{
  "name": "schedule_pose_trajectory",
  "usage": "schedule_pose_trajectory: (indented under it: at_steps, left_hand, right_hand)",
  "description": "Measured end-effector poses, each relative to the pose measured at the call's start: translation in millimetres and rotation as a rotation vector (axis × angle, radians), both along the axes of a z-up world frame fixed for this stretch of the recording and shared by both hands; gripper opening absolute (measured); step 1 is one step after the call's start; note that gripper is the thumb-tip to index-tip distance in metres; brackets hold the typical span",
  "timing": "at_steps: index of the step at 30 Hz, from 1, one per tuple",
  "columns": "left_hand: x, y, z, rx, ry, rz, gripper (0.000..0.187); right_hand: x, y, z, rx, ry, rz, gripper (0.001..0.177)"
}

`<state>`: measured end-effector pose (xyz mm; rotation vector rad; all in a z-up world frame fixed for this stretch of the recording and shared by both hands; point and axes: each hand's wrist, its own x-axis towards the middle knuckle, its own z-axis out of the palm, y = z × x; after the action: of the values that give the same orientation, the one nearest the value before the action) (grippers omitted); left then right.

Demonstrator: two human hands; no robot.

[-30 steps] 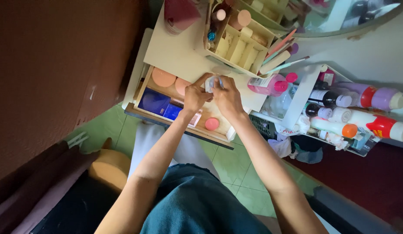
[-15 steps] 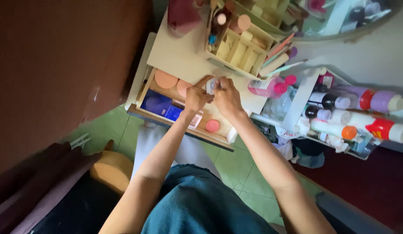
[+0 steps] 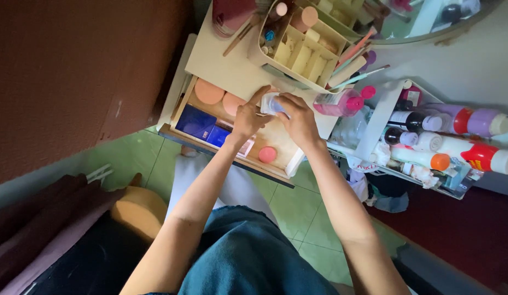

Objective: Cleaning makeup palettes and containers with a tissue and organizing them in a drawer.

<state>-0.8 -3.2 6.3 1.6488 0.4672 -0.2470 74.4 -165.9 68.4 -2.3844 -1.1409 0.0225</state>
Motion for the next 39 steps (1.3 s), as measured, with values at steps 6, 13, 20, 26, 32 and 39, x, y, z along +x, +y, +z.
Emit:
schedule_pose_trajectory:
  at_steps: [6,13,20,26,32,39]
  left_hand:
    - [-2,-19,-6,-0.082,0.000,0.146,0.086]
    - [13,-36,-7,-0.224,0.046,0.371,0.079]
    - [22,-50,-33,-0.213,0.054,0.461,0.078]
    - [19,-46,-34,-0.195,0.051,0.456,0.077]
    - [12,-49,-54,-0.210,0.001,0.426,0.080]
    - [2,-35,-45,-0.207,-0.042,0.339,0.079]
  right_hand:
    - [6,6,-1,-0.132,0.048,0.065,0.045]
    - [21,5,-15,-0.172,0.090,0.129,0.036]
    - [29,10,-27,-0.179,0.159,0.192,0.032]
    - [36,5,-44,-0.269,0.098,0.219,0.027]
    - [34,6,-40,-0.262,0.137,0.208,0.026]
    - [30,6,-1,-0.153,0.213,0.202,0.034]
